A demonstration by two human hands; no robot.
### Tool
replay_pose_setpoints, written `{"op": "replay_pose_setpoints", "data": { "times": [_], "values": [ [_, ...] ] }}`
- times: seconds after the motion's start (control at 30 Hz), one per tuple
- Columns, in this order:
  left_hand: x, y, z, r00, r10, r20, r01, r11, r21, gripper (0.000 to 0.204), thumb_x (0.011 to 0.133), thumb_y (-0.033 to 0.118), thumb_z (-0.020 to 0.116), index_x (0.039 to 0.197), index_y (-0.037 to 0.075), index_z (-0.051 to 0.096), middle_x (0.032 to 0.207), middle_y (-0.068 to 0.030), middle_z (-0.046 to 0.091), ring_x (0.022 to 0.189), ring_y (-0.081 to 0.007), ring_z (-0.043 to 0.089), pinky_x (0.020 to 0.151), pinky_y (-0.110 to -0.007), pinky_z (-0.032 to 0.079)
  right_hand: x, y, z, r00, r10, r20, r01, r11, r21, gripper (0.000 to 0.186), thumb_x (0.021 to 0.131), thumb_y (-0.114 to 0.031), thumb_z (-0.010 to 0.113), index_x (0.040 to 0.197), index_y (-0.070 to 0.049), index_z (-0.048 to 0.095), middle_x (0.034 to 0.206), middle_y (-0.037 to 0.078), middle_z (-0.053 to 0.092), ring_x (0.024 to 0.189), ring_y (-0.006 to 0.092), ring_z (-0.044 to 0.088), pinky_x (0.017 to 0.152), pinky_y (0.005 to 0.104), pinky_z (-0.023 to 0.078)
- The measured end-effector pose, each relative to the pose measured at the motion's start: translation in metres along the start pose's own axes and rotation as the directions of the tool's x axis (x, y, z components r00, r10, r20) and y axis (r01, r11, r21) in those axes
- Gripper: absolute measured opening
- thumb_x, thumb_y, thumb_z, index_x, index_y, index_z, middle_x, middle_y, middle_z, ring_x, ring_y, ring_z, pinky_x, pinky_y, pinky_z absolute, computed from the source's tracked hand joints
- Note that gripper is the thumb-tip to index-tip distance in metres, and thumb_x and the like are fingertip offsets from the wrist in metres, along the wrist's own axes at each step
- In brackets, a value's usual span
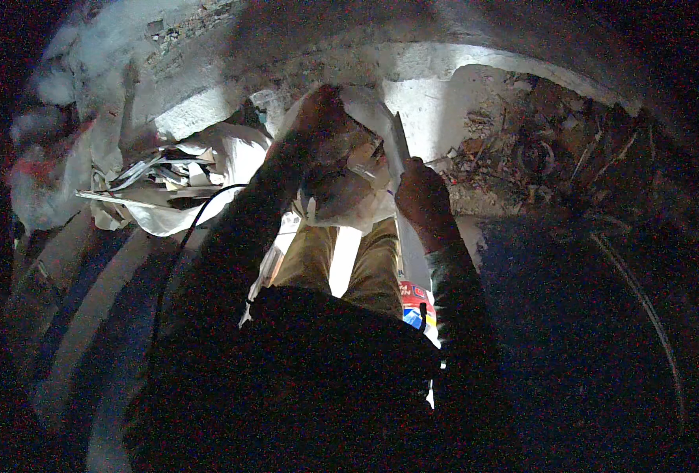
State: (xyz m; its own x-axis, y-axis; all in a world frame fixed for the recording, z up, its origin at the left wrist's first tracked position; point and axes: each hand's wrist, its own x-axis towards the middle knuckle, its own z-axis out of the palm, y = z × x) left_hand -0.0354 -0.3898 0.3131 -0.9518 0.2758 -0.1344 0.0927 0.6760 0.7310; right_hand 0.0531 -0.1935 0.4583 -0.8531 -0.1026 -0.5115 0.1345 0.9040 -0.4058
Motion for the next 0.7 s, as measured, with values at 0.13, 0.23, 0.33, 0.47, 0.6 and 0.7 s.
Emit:
{"op": "replay_pose_setpoints", "data": {
  "times": [0.13,0.23,0.33,0.47,0.6,0.7],
  "values": [
    [-0.101,0.015,0.048,0.941,0.071,0.332,-0.132,0.978,0.164,0.029,0.07,0.021,0.054,0.091,0.001,0.059,0.086,-0.0158,0.058,0.079,-0.034,0.055,0.072,-0.044,0.044,-0.003,-0.004,-0.007,0.994,0.087,0.07,-0.086,0.996,-0.02,0.022,0.078,-0.014,0.052,0.09,0.005,0.048,0.075,0.025,0.056,0.074,0.0417,0.055,0.065,0.047,0.044],
    [-0.177,0.035,0.074,0.605,0.08,0.792,-0.524,0.79,0.32,0.036,0.068,0.031,0.059,0.091,0.004,0.06,0.092,-0.0158,0.058,0.081,-0.0301,0.057,0.068,-0.046,0.045,-0.013,0.01,-0.006,0.994,0.095,0.056,-0.098,0.994,0.045,0.024,0.079,-0.016,0.052,0.091,0.005,0.048,0.077,0.027,0.055,0.076,0.042,0.054,0.066,0.0471,0.043],
    [-0.2,0.093,0.037,0.965,-0.047,0.256,-0.124,0.781,0.612,0.057,0.064,0.038,0.062,0.113,0.009,0.052,0.115,-0.0216,0.047,0.097,-0.0383,0.05,0.082,-0.053,0.038,-0.023,0.016,-0.018,0.992,0.115,0.048,-0.117,0.992,0.048,0.027,0.079,-0.018,0.052,0.092,0.005,0.048,0.079,0.028,0.055,0.077,0.0431,0.053,0.068,0.0475,0.042],
    [-0.206,0.085,0.032,0.911,-0.299,0.285,0.132,0.865,0.485,0.061,0.066,0.039,0.062,0.118,0.011,0.045,0.122,-0.0203,0.038,0.112,-0.0422,0.035,0.091,-0.054,0.028,-0.038,0.022,-0.028,0.999,0.032,-0.025,-0.031,0.999,0.032,0.024,0.079,-0.017,0.051,0.089,0.006,0.047,0.076,0.026,0.056,0.072,0.0423,0.055,0.066,0.0466,0.045],
    [-0.201,0.075,0.015,0.93,-0.311,0.194,0.269,0.938,0.217,0.05,0.07,0.03,0.06,0.114,0.011,0.047,0.12,-0.0192,0.041,0.112,-0.0377,0.036,0.094,-0.052,0.027,-0.055,0.032,-0.035,0.997,0.064,-0.03,-0.061,0.994,0.094,0.026,0.08,-0.017,0.052,0.092,0.006,0.048,0.078,0.026,0.057,0.074,0.0425,0.055,0.067,0.0467,0.044],
    [-0.202,0.051,0.02,0.981,-0.192,-0.011,0.193,0.981,0.034,0.035,0.07,0.027,0.059,0.101,0.012,0.056,0.114,-0.0166,0.047,0.108,-0.0346,0.039,0.092,-0.047,0.031,-0.065,0.028,-0.046,0.996,0.076,-0.05,-0.067,0.984,0.164,0.026,0.08,-0.016,0.051,0.095,0.005,0.048,0.078,0.026,0.057,0.075,0.0423,0.055,0.068,0.0471,0.044]
  ]
}}
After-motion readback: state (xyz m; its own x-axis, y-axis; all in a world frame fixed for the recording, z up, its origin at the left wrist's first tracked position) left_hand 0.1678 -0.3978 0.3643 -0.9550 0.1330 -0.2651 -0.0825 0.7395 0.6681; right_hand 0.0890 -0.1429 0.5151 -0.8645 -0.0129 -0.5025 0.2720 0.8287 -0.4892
